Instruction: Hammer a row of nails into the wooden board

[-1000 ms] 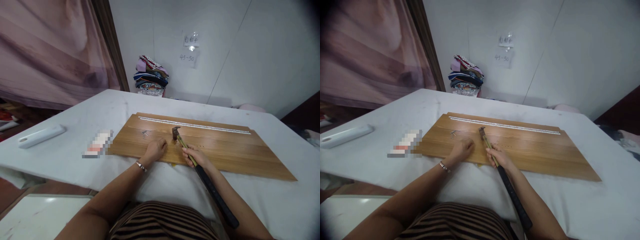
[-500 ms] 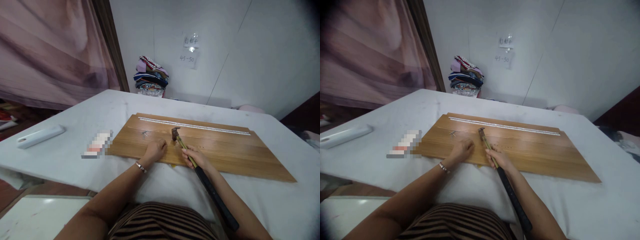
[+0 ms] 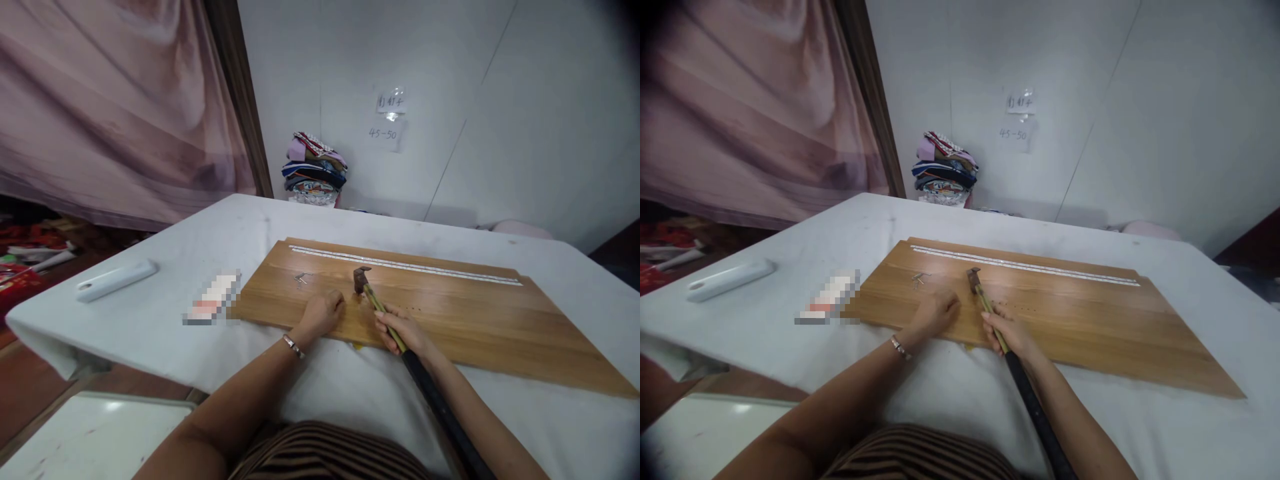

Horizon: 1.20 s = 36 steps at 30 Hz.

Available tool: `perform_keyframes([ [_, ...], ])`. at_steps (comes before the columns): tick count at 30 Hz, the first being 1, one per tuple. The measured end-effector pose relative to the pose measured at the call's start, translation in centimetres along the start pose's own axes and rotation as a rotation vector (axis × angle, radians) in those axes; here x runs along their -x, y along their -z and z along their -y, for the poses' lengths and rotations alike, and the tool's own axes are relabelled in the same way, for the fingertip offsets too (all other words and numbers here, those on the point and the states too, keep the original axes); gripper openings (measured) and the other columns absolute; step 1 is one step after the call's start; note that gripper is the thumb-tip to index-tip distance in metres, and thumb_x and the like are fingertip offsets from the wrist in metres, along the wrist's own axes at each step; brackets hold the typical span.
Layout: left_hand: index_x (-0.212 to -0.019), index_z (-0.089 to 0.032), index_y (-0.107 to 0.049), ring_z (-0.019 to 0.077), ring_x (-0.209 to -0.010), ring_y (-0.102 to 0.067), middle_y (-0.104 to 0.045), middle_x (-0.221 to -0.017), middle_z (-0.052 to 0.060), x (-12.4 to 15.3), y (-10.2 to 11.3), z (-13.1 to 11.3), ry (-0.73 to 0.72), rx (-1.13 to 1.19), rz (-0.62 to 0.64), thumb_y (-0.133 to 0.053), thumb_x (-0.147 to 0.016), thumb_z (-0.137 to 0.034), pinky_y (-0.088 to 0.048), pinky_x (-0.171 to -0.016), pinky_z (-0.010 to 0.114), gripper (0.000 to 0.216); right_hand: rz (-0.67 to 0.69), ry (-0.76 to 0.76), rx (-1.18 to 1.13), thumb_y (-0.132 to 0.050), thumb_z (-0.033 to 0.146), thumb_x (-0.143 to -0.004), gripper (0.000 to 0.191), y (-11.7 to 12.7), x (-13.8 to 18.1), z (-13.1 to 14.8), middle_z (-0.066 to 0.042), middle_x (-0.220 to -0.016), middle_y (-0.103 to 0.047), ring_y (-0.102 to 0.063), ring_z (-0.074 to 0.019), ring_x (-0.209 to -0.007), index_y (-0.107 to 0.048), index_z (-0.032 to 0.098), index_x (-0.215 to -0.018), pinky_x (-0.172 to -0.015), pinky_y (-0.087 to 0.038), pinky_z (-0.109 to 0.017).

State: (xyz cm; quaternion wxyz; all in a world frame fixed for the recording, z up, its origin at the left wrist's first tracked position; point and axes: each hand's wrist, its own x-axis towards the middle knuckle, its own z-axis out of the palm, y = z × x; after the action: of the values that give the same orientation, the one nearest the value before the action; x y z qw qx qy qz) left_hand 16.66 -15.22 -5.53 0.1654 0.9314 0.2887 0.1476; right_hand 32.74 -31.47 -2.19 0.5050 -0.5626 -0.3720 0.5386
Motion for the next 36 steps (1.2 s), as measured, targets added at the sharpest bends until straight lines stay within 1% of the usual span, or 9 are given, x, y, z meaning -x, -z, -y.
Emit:
perform_keyframes([
  [7, -0.077, -0.019, -0.062, 0.02, -0.083, -0.066, -0.072, -0.086, 0.007, 0.04, 0.15, -0.04, -0.011, -0.004, 0.001, -0.051, -0.098, -0.02, -0.046, -0.077, 0.031, 0.024, -0.033, -0.002, -0.028, -0.072, 0.067, -0.071, 0.052, -0.23, -0.14, -0.15, 0.01, -0.051, -0.046, -0.037, -0.0049, -0.03, -0.046, 0.023, -0.075, -0.03, -0.029, -0.019],
  [11, -0.08, -0.019, -0.064, 0.0212, -0.087, -0.067, -0.074, -0.091, 0.008, -0.05, 0.2, 0.04, -0.009, -0.013, 0.002, -0.052, -0.097, -0.019, -0.046, -0.079, 0.031, 0.02, -0.048, -0.007, -0.041, -0.074, 0.065, -0.07, 0.05, -0.25, -0.14, -0.07, 0.011, -0.051, -0.047, -0.037, -0.0047, -0.03, -0.046, 0.023, -0.077, -0.03, -0.028, -0.019],
  [14, -0.081, -0.019, -0.065, 0.0213, -0.088, -0.067, -0.074, -0.092, 0.008, -0.1, 0.15, 0.08, -0.006, -0.003, -0.002, -0.054, -0.096, -0.019, -0.046, -0.079, 0.031, 0.019, -0.045, -0.002, -0.03, -0.073, 0.064, -0.072, 0.049, -0.2, -0.21, -0.14, 0.011, -0.05, -0.047, -0.037, -0.0048, -0.03, -0.045, 0.024, -0.075, -0.03, -0.027, -0.019],
  [19, -0.081, -0.019, -0.065, 0.0198, -0.085, -0.066, -0.073, -0.088, 0.007, -0.12, 0.03, 0.16, -0.013, 0.003, 0.0, -0.053, -0.097, -0.019, -0.046, -0.078, 0.03, 0.021, -0.021, 0.01, -0.013, -0.069, 0.063, -0.076, 0.046, 0.0, -0.34, -0.44, 0.01, -0.047, -0.045, -0.036, -0.0051, -0.03, -0.044, 0.024, -0.073, -0.031, -0.026, -0.02],
  [24, -0.082, -0.019, -0.067, 0.0203, -0.084, -0.066, -0.073, -0.087, 0.007, -0.13, 0.03, 0.19, -0.015, -0.005, -0.001, -0.053, -0.096, -0.02, -0.045, -0.077, 0.03, 0.02, -0.021, 0.001, -0.044, -0.07, 0.062, -0.075, 0.045, -0.01, -0.25, -0.38, 0.01, -0.048, -0.046, -0.037, -0.0061, -0.031, -0.047, 0.024, -0.078, -0.031, -0.026, -0.02],
  [30, -0.082, -0.019, -0.066, 0.0206, -0.085, -0.065, -0.072, -0.088, 0.007, -0.18, 0.0, 0.24, -0.013, -0.004, 0.002, -0.052, -0.096, -0.021, -0.045, -0.077, 0.03, 0.02, -0.031, 0.0, -0.021, -0.071, 0.061, -0.074, 0.046, -0.19, -0.23, -0.18, 0.011, -0.046, -0.046, -0.037, -0.0056, -0.03, -0.044, 0.024, -0.075, -0.03, -0.026, -0.02],
  [36, -0.083, -0.019, -0.066, 0.0202, -0.085, -0.066, -0.073, -0.089, 0.007, -0.17, -0.03, 0.28, -0.027, -0.013, -0.005, -0.052, -0.097, -0.02, -0.045, -0.077, 0.03, 0.02, -0.021, -0.002, -0.01, -0.069, 0.062, -0.076, 0.045, -0.15, -0.1, -0.07, 0.011, -0.045, -0.046, -0.036, -0.0061, -0.03, -0.044, 0.025, -0.075, -0.031, -0.027, -0.02],
])
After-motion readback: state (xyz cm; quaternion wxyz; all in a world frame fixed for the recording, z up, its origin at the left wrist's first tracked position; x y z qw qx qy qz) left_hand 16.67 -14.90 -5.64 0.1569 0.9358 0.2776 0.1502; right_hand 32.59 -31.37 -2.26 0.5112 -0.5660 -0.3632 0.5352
